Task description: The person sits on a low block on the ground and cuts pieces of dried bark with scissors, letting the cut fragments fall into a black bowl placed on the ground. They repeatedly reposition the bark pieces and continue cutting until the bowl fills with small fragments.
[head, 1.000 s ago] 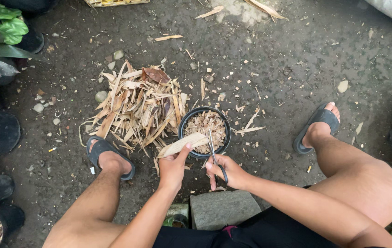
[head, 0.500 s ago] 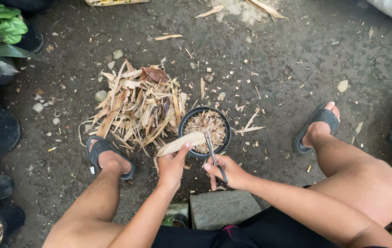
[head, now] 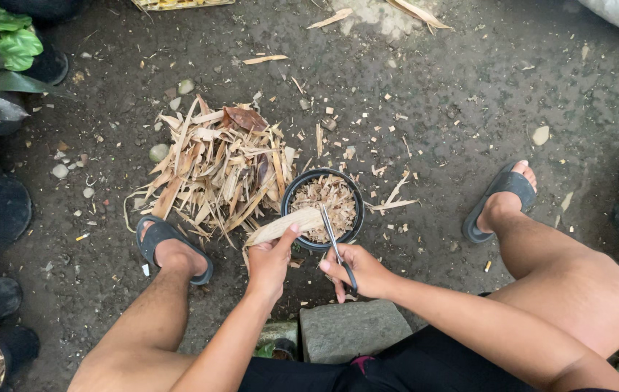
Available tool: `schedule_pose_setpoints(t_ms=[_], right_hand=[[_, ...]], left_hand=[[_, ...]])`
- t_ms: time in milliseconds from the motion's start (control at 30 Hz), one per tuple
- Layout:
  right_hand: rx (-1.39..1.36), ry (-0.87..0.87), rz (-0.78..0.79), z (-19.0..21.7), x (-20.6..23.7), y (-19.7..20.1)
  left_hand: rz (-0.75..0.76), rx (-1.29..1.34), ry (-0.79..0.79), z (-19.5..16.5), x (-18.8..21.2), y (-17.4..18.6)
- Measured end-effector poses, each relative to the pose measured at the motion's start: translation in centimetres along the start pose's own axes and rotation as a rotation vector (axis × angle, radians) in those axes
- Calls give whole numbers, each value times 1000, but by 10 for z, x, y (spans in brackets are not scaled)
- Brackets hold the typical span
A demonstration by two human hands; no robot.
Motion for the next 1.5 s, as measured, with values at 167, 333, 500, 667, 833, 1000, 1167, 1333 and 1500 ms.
schedule_pose_setpoints(t_ms=[167,333,500,667,833,1000,1167,1333,1500], right_hand=[[-30,33,24,3,0,-4],[-8,58,-3,7,0,-3],[40,4,-21,4,3,-3],[-12,41,-8,6,-1,-1],[-32,20,57,-1,0,-7],[-16,36,8,-1,1,-4],[21,-21,-15,-4,4,-4],[0,14,17,0,2,-3],[-44,39,59,-2,0,-9]], left_hand=[[23,-48,-35,1,1,-6],[40,-56,-50,1,1,-8],[-31,-115,-5,1,0,0],[-50,-82,0,0,0,2],[-14,-100,18,4,1,-2],[50,-77,-65,1,3,-10],[-10,-80,18,5,0,-2],[-8,-65,2,4,1,-2],[25,-100,-28,8,1,-8]])
Point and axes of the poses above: each hand's wrist, its own x-axis away from the middle knuckle, its own y-axis out of the back of the hand, z = x × y, the point moved 10 cm from there along -x, towards the middle knuckle, and after that the axes turned 15 degrees about y, right-handed, at the moved point
